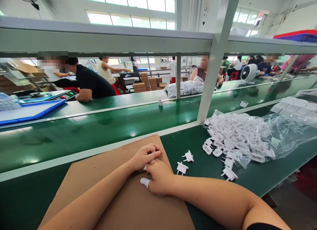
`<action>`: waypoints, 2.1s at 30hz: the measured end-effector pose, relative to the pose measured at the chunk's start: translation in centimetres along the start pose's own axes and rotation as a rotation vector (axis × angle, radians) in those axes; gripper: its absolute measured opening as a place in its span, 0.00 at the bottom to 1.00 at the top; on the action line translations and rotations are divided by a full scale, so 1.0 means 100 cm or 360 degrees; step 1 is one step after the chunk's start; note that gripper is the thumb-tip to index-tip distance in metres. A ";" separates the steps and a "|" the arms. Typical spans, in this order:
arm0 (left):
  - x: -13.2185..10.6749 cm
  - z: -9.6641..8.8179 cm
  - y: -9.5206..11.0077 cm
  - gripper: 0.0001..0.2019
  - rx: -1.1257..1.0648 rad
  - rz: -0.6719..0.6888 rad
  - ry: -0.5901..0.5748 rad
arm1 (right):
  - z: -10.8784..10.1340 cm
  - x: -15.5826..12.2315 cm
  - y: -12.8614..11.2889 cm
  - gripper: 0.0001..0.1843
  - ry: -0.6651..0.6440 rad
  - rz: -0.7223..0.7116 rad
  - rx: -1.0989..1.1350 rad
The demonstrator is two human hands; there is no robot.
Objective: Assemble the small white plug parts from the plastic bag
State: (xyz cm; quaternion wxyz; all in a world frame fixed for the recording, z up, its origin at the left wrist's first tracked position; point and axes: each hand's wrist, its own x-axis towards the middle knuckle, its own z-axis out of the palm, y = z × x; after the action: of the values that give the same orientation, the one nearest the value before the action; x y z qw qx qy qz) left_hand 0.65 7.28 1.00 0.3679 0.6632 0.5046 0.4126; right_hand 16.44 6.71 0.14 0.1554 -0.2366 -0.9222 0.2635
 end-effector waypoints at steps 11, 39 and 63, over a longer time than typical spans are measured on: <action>0.005 -0.003 -0.003 0.23 0.0053 0.0146 0.0029 | 0.000 0.001 0.002 0.04 0.0043 -0.0031 0.0095; 0.004 -0.001 -0.003 0.24 0.0057 0.0053 0.0039 | 0.002 0.000 0.002 0.07 0.0043 0.0020 0.0081; 0.002 -0.003 0.000 0.23 0.0067 0.0035 0.0032 | -0.002 0.000 -0.001 0.07 0.0023 0.0016 0.0066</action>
State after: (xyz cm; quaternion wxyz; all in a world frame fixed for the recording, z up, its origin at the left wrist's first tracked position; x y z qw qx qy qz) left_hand 0.45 7.54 1.15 0.3442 0.6722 0.5095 0.4124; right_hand 16.50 6.70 0.42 0.1657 -0.2399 -0.9142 0.2816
